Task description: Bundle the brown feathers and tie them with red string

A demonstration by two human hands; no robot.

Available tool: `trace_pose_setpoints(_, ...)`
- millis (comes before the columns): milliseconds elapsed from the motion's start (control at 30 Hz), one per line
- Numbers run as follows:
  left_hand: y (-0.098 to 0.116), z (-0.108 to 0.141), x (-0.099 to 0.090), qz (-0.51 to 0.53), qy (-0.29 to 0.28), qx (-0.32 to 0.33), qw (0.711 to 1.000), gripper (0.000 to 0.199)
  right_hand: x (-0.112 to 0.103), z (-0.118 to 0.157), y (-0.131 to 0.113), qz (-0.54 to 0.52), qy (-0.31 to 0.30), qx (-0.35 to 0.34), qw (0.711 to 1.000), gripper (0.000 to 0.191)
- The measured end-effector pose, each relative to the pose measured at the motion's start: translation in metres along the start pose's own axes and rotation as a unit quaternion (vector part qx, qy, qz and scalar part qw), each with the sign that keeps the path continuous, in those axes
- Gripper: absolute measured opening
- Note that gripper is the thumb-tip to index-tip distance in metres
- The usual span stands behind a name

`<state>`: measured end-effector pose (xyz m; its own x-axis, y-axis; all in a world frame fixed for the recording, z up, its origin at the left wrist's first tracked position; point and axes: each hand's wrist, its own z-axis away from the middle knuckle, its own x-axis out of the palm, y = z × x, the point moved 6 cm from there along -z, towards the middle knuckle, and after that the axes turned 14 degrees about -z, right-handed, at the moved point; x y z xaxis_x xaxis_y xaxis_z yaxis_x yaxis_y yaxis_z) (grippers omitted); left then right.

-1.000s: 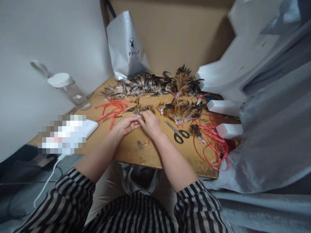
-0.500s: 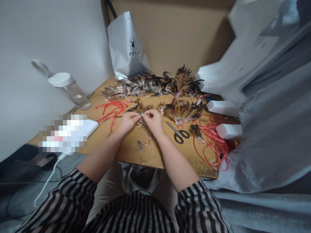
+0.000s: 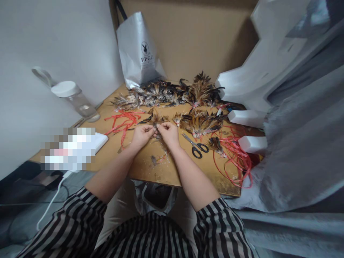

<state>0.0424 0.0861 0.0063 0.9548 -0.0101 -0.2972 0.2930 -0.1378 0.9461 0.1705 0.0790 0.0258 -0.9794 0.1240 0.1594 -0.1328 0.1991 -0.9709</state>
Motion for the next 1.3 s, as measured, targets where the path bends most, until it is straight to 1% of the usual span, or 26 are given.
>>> trace_pose_setpoints(100, 0.000, 0.000, 0.000, -0.011, 0.010, 0.002, 1.000, 0.009, 0.003, 0.001, 0.001, -0.026, -0.007, 0.015, 1.000, 0.025)
trace_pose_setpoints(167, 0.000, 0.000, 0.000, -0.010, 0.012, 0.001, 1.000, 0.009, 0.005, 0.001, 0.001, -0.039, -0.013, 0.013, 0.999, 0.025)
trace_pose_setpoints(233, -0.001, 0.000, 0.001, 0.010, 0.001, -0.016, 1.000, 0.010, 0.004, 0.001, 0.001, -0.049, -0.010, 0.009, 0.999, 0.024)
trace_pose_setpoints(300, -0.001, 0.001, 0.003, 0.036, -0.034, -0.042, 0.998, 0.013, 0.002, 0.000, 0.001, -0.055, -0.004, 0.014, 0.998, 0.024)
trace_pose_setpoints(400, 0.000, 0.005, 0.008, 0.090, -0.110, -0.077, 0.987, 0.019, 0.000, -0.001, 0.003, -0.081, -0.011, 0.042, 0.996, 0.025)
trace_pose_setpoints(500, -0.001, 0.009, 0.010, 0.180, -0.167, -0.117, 0.962, 0.020, 0.000, -0.002, 0.006, -0.133, -0.042, 0.078, 0.987, 0.026)
trace_pose_setpoints(600, -0.001, 0.011, 0.011, 0.264, -0.195, -0.143, 0.934, 0.015, 0.002, -0.003, 0.010, -0.164, -0.068, 0.100, 0.979, 0.029)
trace_pose_setpoints(700, 0.000, 0.011, 0.012, 0.321, -0.211, -0.159, 0.910, 0.010, 0.004, -0.004, 0.013, -0.181, -0.081, 0.102, 0.975, 0.030)
trace_pose_setpoints(833, 0.000, 0.012, 0.012, 0.343, -0.222, -0.171, 0.897, 0.007, 0.004, -0.006, 0.014, -0.194, -0.086, 0.091, 0.973, 0.029)
trace_pose_setpoints(1033, -0.005, 0.010, 0.010, 0.360, -0.221, -0.185, 0.887, 0.009, -0.001, -0.009, 0.010, -0.197, -0.113, 0.079, 0.971, 0.024)
trace_pose_setpoints(1300, -0.007, 0.010, 0.009, 0.343, -0.237, -0.186, 0.890, 0.009, -0.009, -0.009, -0.002, -0.180, -0.169, 0.096, 0.964, 0.026)
